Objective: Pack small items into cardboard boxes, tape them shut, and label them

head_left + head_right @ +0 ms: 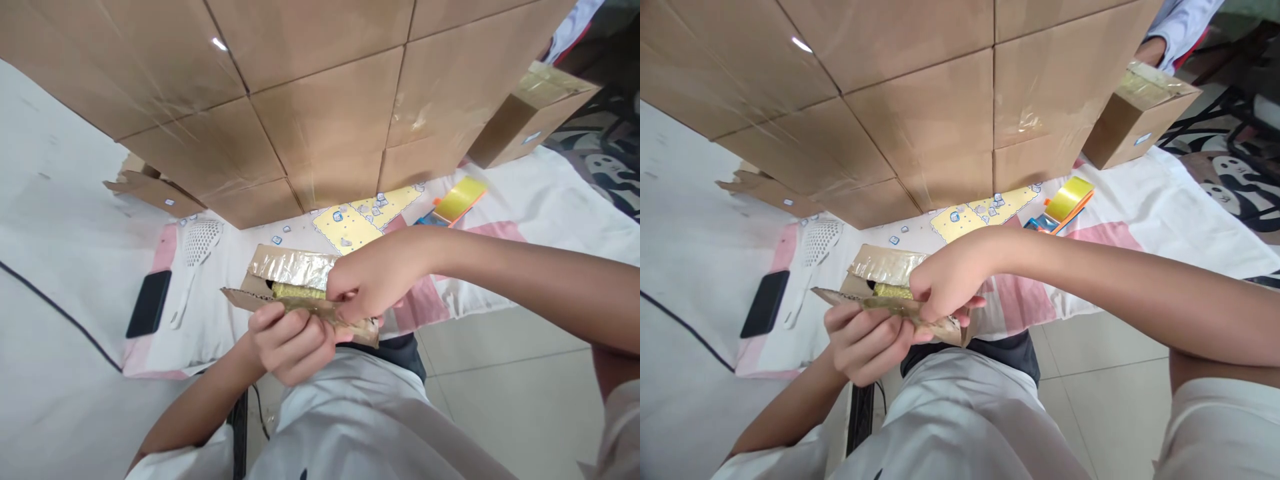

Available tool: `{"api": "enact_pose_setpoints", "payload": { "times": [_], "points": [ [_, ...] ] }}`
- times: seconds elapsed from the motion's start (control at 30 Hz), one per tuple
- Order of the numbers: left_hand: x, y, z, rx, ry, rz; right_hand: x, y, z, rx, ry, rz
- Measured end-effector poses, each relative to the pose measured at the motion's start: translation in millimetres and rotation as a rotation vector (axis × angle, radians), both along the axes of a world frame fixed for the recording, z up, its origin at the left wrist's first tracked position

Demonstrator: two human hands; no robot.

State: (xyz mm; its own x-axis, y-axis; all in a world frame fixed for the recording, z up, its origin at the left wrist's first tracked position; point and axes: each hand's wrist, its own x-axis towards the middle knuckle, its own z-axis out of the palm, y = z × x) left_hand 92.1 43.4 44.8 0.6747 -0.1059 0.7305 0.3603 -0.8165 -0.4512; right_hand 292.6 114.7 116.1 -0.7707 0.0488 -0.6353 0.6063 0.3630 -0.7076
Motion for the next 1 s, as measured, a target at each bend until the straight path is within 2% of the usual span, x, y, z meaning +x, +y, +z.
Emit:
{"api": "enact_pose_setpoints", "payload": {
  "times": [0.23,0.3,0.43,0.5,0.6,0.73,0.83,0.93,1.0],
  "points": [
    [-11,3,3.8,0.132,0.114,-0.079,-3,11,-3.1,-0.021,-0.013,0.022],
    [-13,2,4.7,0.090,0.092,-0.077,-3,13,-2.3,-0.049,-0.016,0.001],
    [-16,0,1.1,-0.147,-0.027,-0.109,-1,17,-2.9,-0.059,-0.012,-0.015],
    [-19,-1,-3.7,-0.169,-0.053,-0.109,-1,19,-3.6,-0.044,0.001,-0.011],
    [-24,-6,-13.9,-0.136,-0.088,-0.055,0,21,-4.0,-0.021,0.008,-0.003],
    [-31,-20,-27.1,-0.270,-0.173,0.110,0,22,-4.4,-0.025,0.012,-0.002],
    [-33,-28,-29.6,-0.241,-0.173,0.211,1,22,-5.0,-0.025,0.007,-0.013],
    [-34,-29,-25.7,-0.203,-0.104,0.177,1,22,-5.2,-0.016,-0.001,-0.010],
    [-34,-29,-23.2,-0.236,-0.116,0.142,1,22,-5.2,-0.016,-0.003,-0.009]
  ]
}}
